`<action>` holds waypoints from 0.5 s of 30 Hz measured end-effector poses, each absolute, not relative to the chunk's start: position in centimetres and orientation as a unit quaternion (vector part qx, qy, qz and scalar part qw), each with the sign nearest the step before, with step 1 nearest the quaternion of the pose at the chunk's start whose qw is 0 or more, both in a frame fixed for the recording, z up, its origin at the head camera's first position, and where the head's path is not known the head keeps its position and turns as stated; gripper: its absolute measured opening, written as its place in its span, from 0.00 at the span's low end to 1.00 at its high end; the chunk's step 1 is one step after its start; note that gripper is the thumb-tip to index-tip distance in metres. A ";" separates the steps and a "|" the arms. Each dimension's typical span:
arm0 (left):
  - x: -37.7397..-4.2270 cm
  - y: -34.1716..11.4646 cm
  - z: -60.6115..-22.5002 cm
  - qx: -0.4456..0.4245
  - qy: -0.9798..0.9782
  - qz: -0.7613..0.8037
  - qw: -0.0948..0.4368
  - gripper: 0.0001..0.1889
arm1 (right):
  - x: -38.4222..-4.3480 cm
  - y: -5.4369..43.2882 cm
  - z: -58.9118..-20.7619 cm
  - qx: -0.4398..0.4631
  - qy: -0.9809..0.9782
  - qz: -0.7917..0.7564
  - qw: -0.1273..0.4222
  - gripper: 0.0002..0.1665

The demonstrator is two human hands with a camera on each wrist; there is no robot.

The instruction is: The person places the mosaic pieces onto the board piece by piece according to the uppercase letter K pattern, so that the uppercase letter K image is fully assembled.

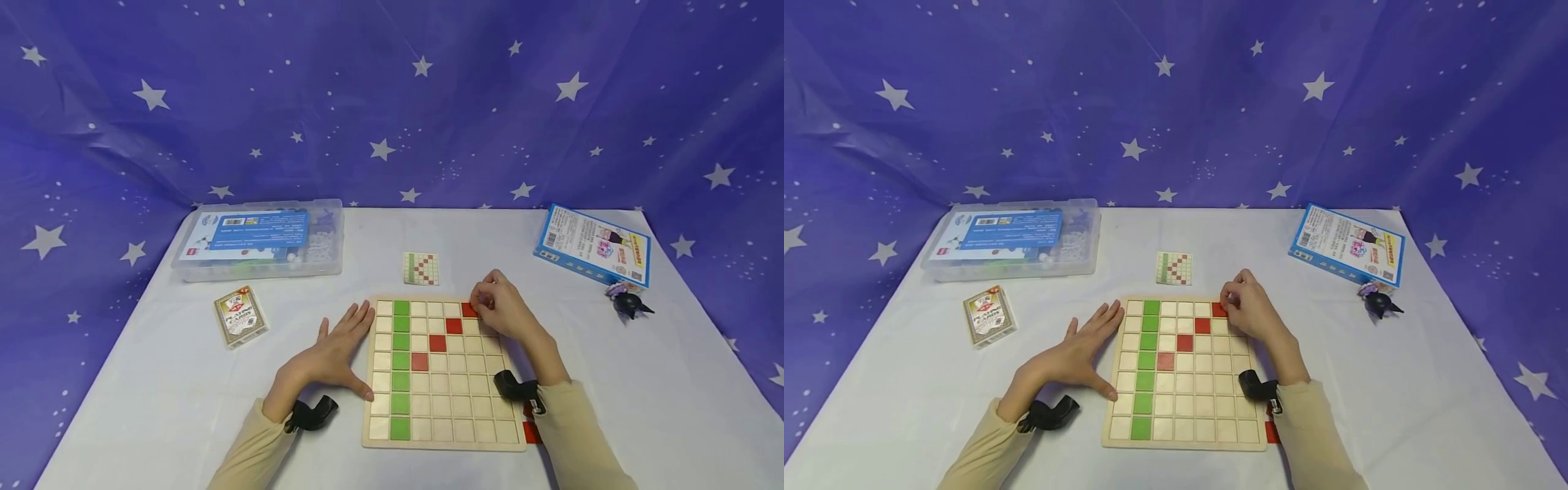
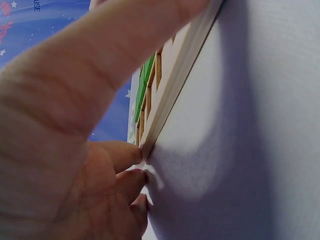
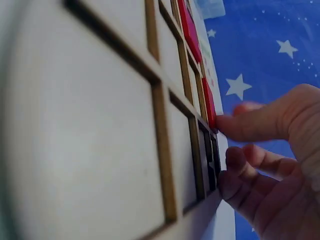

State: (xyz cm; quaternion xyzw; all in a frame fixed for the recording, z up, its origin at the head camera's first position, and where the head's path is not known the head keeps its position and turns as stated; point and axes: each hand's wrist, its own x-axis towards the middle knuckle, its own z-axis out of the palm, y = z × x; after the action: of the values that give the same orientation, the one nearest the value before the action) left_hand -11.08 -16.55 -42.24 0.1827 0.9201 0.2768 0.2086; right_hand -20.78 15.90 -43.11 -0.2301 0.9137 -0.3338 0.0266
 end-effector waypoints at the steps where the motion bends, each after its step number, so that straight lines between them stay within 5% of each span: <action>1: -11.1 -16.5 -42.2 0.183 0.920 0.277 0.208 0.71 | -20.7 16.0 -43.1 -0.227 0.914 -0.335 0.028 0.06; 15: -11.1 -16.3 -42.3 0.182 0.921 0.275 0.209 0.72 | -17.7 19.0 -41.0 -0.257 0.877 -0.374 0.159 0.32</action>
State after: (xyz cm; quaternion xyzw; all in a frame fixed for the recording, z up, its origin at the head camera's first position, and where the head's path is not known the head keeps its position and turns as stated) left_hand -11.12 -16.35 -42.26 0.1816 0.9209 0.2747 0.2087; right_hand -17.69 19.02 -41.01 -0.2570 0.8768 -0.3743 0.1585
